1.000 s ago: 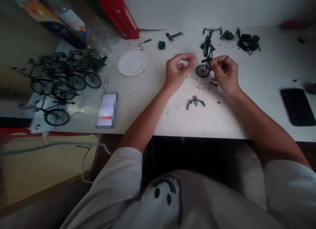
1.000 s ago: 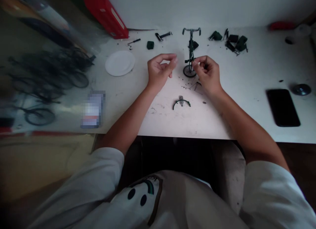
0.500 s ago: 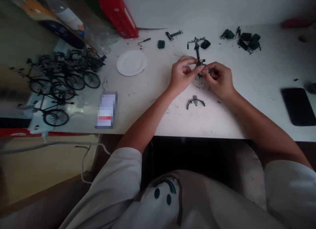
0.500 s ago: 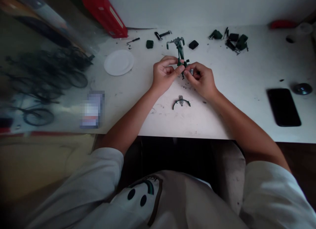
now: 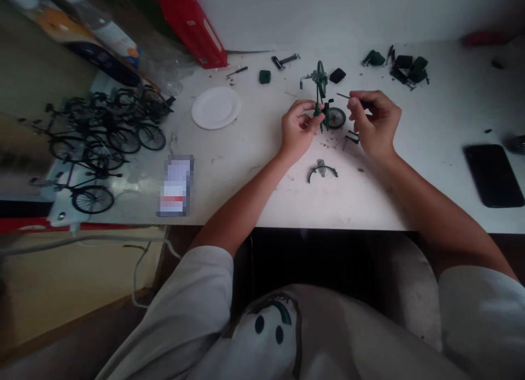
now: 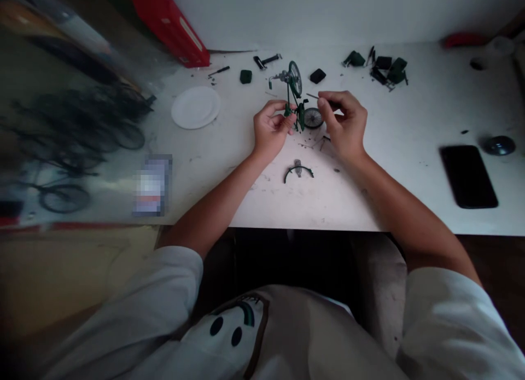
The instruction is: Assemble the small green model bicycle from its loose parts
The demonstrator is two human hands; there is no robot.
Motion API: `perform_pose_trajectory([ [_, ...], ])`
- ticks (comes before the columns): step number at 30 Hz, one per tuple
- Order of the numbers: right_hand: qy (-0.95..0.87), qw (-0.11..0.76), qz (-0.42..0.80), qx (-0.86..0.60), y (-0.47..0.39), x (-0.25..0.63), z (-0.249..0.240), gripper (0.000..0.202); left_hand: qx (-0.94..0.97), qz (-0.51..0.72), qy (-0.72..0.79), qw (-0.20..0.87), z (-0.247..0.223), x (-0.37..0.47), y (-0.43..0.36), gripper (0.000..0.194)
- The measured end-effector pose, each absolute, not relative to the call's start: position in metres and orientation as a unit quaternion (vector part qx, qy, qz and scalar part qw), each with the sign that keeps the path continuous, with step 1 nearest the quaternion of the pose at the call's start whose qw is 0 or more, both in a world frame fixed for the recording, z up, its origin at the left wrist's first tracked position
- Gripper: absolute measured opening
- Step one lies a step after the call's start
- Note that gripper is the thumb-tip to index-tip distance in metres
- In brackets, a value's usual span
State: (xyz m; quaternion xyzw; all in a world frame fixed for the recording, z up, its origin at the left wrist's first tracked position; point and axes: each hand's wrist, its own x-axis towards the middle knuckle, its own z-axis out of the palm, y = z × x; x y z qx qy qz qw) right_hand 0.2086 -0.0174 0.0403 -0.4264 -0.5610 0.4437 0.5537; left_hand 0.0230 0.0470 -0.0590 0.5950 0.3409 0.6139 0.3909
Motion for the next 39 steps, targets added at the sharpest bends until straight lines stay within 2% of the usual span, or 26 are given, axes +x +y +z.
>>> perform_pose_trajectory([
  [6,-0.540,0.619,0.374,-0.430,-0.013,0.208,0.010,0.054,0.607,0.605,0.319,0.405,-0.063,0.024,0.043,0.055],
  [20,-0.551,0.592,0.388,-0.441,-0.019,0.203,0.009,0.055,0.632,0.610,0.291,0.380,-0.062,0.020,0.046,0.044],
  [35,-0.561,0.587,0.369,-0.452,-0.019,0.203,0.010,0.055,0.640,0.592,0.320,0.371,-0.052,0.021,0.038,0.055],
  [39,-0.560,0.588,0.368,-0.453,-0.018,0.203,0.009,0.056,0.642,0.594,0.311,0.373,-0.052,0.021,0.038,0.051],
])
